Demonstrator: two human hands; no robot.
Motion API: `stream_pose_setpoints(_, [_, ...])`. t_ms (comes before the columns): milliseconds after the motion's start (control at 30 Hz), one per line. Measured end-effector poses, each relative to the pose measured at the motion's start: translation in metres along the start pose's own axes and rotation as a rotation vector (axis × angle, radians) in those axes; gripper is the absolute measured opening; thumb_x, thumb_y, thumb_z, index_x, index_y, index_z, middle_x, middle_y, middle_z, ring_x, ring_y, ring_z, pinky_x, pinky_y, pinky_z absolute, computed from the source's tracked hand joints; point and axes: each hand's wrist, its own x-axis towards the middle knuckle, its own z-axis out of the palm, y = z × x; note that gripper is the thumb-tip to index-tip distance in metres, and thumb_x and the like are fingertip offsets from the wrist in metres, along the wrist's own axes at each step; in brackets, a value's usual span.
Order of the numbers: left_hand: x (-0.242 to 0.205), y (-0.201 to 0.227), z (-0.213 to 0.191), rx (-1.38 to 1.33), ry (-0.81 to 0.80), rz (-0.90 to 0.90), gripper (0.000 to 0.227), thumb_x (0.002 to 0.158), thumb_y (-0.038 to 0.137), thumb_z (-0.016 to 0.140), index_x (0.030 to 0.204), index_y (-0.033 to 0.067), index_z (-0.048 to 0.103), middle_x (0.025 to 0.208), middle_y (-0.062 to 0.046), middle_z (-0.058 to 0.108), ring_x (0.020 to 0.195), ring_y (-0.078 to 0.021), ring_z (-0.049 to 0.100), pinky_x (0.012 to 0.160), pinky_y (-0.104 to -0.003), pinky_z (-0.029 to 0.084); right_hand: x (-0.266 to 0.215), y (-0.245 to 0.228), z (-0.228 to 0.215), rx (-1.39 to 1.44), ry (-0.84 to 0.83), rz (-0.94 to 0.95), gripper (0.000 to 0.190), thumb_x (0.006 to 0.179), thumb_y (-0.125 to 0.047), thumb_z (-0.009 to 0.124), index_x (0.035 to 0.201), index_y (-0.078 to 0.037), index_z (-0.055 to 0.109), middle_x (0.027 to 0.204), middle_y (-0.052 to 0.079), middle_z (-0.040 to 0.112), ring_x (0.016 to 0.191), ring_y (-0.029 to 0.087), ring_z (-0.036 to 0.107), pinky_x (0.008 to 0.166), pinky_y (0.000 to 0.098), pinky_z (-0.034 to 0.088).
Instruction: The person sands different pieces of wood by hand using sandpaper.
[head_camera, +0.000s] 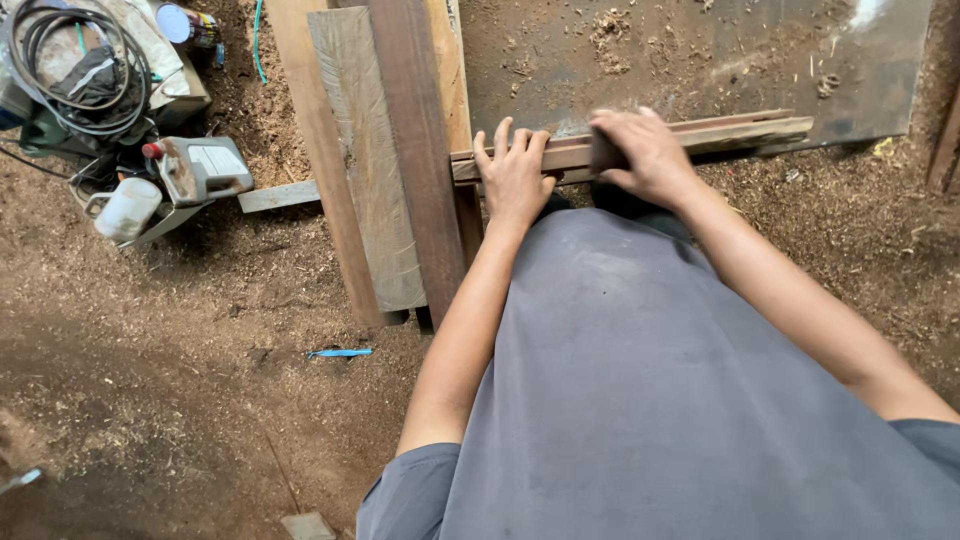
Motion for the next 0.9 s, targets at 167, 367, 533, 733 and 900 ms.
stream_pose_setpoints(167, [0.008, 0.007, -0.006, 0.044, -0.033, -0.025, 0.069, 0.061, 0.034, 0.091, 0.124, 0.0235, 0.065, 0.128, -0.004, 0.062, 0.151, -0.032, 0.027, 0.119, -0.074, 0.012, 0.005, -0.004, 0.005, -0.006, 0.037, -0.09, 0.08, 0.077, -0.015, 0.085, 0.149, -0.011, 0.05, 0.16, 0.011, 0.049, 0.152, 0.028, 0.039, 0.126, 0.0515, 0.024])
stream_pose_setpoints(367, [0.015, 0.05, -0.007, 0.136, -0.188, 0.12, 0.086, 0.062, 0.048, 0.091, 0.137, 0.0217, 0.057, 0.142, -0.012, 0.055, 0.155, -0.034, 0.013, 0.117, -0.08, 0.003, -0.038, 0.035, -0.039, 0.076, 0.121, 0.011, 0.066, 0.081, -0.011, 0.081, 0.142, -0.01, 0.056, 0.155, 0.01, 0.052, 0.15, 0.029, 0.042, 0.127, 0.0504, 0.027])
stream_pose_setpoints(533, [0.034, 0.089, 0.03, 0.109, -0.144, 0.232, 0.091, 0.059, 0.046, 0.091, 0.138, 0.0201, 0.054, 0.135, -0.012, 0.058, 0.144, -0.0323, 0.032, 0.113, -0.075, 0.016, -0.065, 0.068, -0.054, 0.179, 0.189, 0.03, 0.049, 0.088, -0.008, 0.077, 0.135, -0.007, 0.062, 0.146, 0.011, 0.062, 0.146, 0.029, 0.049, 0.125, 0.0482, 0.034])
stream_pose_setpoints(733, [0.034, 0.088, 0.066, 0.111, -0.096, 0.127, 0.06, 0.066, 0.022, 0.088, 0.12, 0.0168, 0.061, 0.114, -0.005, 0.067, 0.113, -0.0281, 0.061, 0.099, -0.05, 0.042, -0.079, 0.099, -0.066, 0.185, 0.159, 0.083, 0.047, 0.092, -0.009, 0.076, 0.136, -0.009, 0.061, 0.147, 0.01, 0.062, 0.149, 0.029, 0.047, 0.128, 0.0491, 0.03])
stream_pose_setpoints(900, [0.036, 0.088, 0.077, 0.172, -0.025, 0.159, 0.047, 0.066, 0.019, 0.087, 0.108, 0.0191, 0.066, 0.106, -0.004, 0.069, 0.106, -0.0272, 0.062, 0.092, -0.047, 0.043, -0.071, 0.098, -0.05, 0.274, 0.142, 0.035, 0.054, 0.096, -0.021, 0.068, 0.146, -0.009, 0.052, 0.151, 0.018, 0.054, 0.151, 0.035, 0.041, 0.128, 0.0524, 0.025])
